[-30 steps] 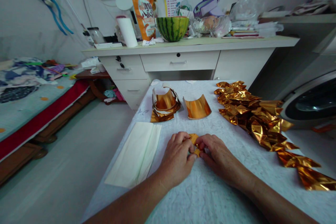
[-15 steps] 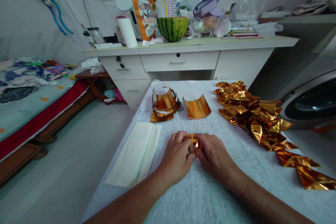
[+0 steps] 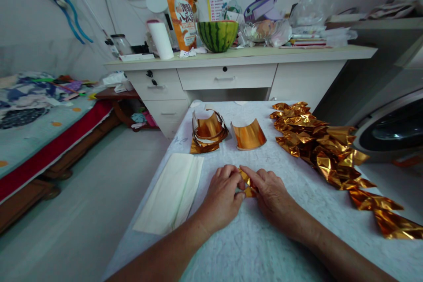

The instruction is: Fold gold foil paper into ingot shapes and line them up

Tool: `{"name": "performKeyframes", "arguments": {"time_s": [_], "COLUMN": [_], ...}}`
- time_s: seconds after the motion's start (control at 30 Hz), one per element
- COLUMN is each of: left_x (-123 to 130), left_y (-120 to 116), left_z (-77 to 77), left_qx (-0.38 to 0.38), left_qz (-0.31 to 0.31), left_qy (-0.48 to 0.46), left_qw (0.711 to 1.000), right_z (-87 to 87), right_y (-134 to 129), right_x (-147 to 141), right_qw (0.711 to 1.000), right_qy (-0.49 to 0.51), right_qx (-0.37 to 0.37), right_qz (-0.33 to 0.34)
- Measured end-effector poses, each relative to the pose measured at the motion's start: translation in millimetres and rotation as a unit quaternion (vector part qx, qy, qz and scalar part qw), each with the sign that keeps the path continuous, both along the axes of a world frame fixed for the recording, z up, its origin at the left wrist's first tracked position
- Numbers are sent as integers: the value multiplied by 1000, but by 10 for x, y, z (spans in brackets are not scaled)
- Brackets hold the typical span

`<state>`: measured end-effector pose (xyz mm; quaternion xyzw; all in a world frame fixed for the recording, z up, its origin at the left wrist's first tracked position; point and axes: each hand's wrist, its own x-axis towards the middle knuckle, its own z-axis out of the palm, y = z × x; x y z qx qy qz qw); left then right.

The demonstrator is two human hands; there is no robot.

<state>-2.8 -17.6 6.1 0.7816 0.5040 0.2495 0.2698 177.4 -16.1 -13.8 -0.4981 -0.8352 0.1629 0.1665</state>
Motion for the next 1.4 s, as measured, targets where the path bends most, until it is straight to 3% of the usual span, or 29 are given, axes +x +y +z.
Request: {"name": "performKeyframes", "arguments": {"time_s": [0.2,0.43,0.73,0.97,1.4], "left_x": [-12,-63,-196,-272,-178], "left_y": [10,22,69,128,210], "left_z": [31,24,147,159,53], "left_qx": [-12,4,20,16,37], "left_qz": [-9,-34,-63,-74,4], "left_qy": [5,-17,-3,-23,-15], "left_qw": [1000,999,998,997,999], "right_z": [-21,239,336,365,264], "right_y": [1,-64,-22,-36,-79], "right_x": [31,104,43,16,-43], "right_qw": [1000,993,998,994,978], "right_qy": [6,99,1,-67,-145], "right_qx": [6,-61,-14,11,119], "right_qz": [7,26,66,83,87]}}
